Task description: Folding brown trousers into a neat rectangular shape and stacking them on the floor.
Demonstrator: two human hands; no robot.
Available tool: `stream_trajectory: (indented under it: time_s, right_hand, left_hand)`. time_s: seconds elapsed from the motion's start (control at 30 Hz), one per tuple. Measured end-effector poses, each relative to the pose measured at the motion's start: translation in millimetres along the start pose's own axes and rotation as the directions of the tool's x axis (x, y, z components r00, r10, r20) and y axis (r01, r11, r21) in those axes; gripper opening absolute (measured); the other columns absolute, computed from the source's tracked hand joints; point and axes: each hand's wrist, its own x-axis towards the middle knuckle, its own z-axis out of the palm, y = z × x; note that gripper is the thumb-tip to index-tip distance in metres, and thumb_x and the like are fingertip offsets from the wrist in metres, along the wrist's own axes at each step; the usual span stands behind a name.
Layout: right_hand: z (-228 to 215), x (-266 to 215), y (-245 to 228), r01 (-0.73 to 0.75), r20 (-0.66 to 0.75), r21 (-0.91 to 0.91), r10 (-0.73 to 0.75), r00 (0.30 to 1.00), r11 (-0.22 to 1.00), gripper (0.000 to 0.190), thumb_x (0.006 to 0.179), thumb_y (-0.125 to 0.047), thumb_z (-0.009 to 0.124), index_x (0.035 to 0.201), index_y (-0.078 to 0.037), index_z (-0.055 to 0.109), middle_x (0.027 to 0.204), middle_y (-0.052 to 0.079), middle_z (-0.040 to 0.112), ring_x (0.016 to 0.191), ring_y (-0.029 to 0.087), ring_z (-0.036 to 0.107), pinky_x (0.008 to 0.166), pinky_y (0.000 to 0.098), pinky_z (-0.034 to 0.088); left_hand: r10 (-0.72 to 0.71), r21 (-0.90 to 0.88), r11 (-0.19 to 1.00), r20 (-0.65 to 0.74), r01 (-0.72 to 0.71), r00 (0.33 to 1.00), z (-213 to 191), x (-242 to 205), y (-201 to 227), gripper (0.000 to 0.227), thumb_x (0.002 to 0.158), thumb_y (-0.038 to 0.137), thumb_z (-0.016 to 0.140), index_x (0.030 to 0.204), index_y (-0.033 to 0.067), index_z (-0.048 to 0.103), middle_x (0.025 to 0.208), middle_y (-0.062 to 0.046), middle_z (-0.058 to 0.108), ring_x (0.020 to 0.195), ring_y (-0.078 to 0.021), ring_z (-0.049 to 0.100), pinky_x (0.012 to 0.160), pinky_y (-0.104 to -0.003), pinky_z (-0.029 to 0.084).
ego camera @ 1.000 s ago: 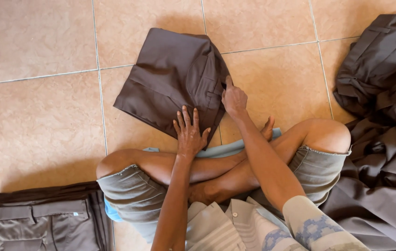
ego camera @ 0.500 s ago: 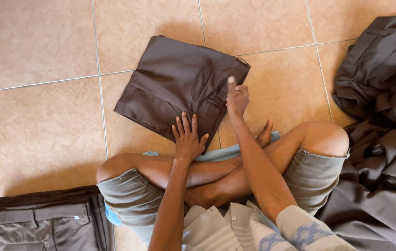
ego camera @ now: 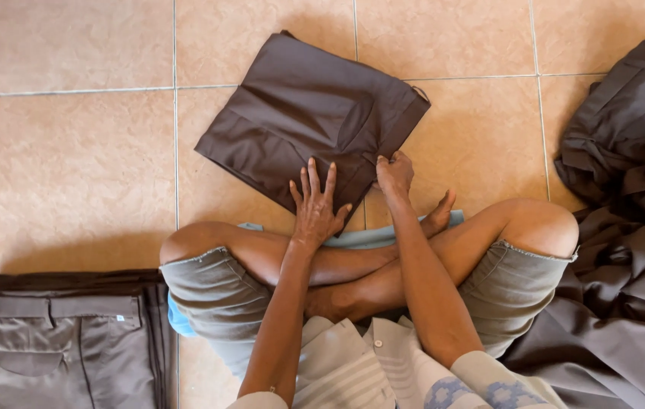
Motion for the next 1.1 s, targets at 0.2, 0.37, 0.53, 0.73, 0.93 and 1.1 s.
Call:
stream_trajectory:
  time_s: [0.2, 0.37, 0.53, 0.73, 0.93, 1.1]
  right_hand:
    - [-23.5, -111.4, -73.7, 0.059, 0.330, -0.518, 0.136, 0.934, 0.853, 0.090, 0.095, -0.072, 0.045, 0.119, 0.012, 0.064, 0.112, 0.039, 0.068, 0.116, 0.052, 0.064, 0.098, 0.0610, 0.051]
    - [3.9, -60.0, -4.9, 0.231, 0.239, -0.395, -0.143, 0.960, 0.889, 0.047, 0.093, -0.035, 0.068, 0.121, 0.003, 0.067, 0.114, 0.031, 0.070, 0.115, 0.051, 0.064, 0.096, 0.0623, 0.052]
    - [-32.9, 21.7, 16.3, 0.162, -0.058, -0.452, -0.210, 0.976, 0.877, 0.045, 0.096, -0.044, 0.066, 0.118, -0.004, 0.060, 0.110, 0.022, 0.071, 0.107, 0.045, 0.068, 0.089, 0.0566, 0.054]
    - [-30.1, 37.3, 38.4, 0.110, 0.021, -0.432, -0.113, 0.993, 0.895, 0.053, 0.087, -0.051, 0.077, 0.112, -0.005, 0.071, 0.107, 0.021, 0.072, 0.108, 0.044, 0.068, 0.087, 0.0554, 0.056]
    - [-47.8, -20.5, 3.7, 0.117, 0.152, -0.369, -0.064, 0.986, 0.922, 0.065, 0.092, -0.053, 0.070, 0.116, 0.007, 0.070, 0.109, 0.031, 0.070, 0.109, 0.048, 0.067, 0.084, 0.0580, 0.055]
    - [-34.0, -26.5, 11.7, 0.079, 0.139, -0.117, -0.063, 0.988, 0.990, 0.046, 0.092, -0.040, 0.073, 0.103, 0.005, 0.073, 0.080, 0.018, 0.065, 0.078, 0.029, 0.067, 0.056, 0.0417, 0.055]
  left_hand:
    - [-0.240, -0.241, 0.953, -0.243, 0.180, 0.940, 7.5, 6.9, -16.7, 0.090, 0.091, 0.044, 0.068, 0.163, 0.0099, 0.027, 0.165, -0.033, 0.015, 0.150, -0.0521, 0.024, 0.115, -0.076, 0.021]
    - [-0.201, -0.208, 0.965, -0.198, 0.159, 0.960, 19.9, 1.0, -19.7, 0.081, 0.083, 0.045, 0.078, 0.148, 0.0056, 0.050, 0.156, -0.030, 0.039, 0.147, -0.0471, 0.036, 0.117, -0.066, 0.030]
    - [-0.105, -0.377, 0.926, -0.224, 0.013, 0.969, 11.4, -16.5, -16.2, 0.031, 0.090, 0.041, 0.073, 0.116, 0.0249, 0.071, 0.134, -0.003, 0.064, 0.120, -0.0270, 0.065, 0.100, -0.043, 0.054]
    - [-0.371, -0.290, 0.928, -0.660, 0.234, 0.653, -22.5, 19.3, -65.1, 0.009, 0.090, 0.018, 0.071, 0.096, 0.0246, 0.068, 0.137, -0.003, 0.059, 0.119, -0.0292, 0.064, 0.100, -0.045, 0.051]
    - [-0.703, -0.308, 0.708, -0.397, 0.636, 0.590, -0.8, 53.1, -135.6, 0.037, 0.101, 0.034, 0.061, 0.133, 0.0164, 0.058, 0.147, -0.012, 0.048, 0.137, -0.0383, 0.046, 0.108, -0.065, 0.039]
    - [-0.722, -0.310, 0.692, -0.296, 0.652, 0.625, -1.0, 49.1, -149.6, 0.040, 0.100, 0.032, 0.060, 0.137, 0.0174, 0.057, 0.144, -0.009, 0.051, 0.140, -0.0383, 0.042, 0.107, -0.071, 0.035]
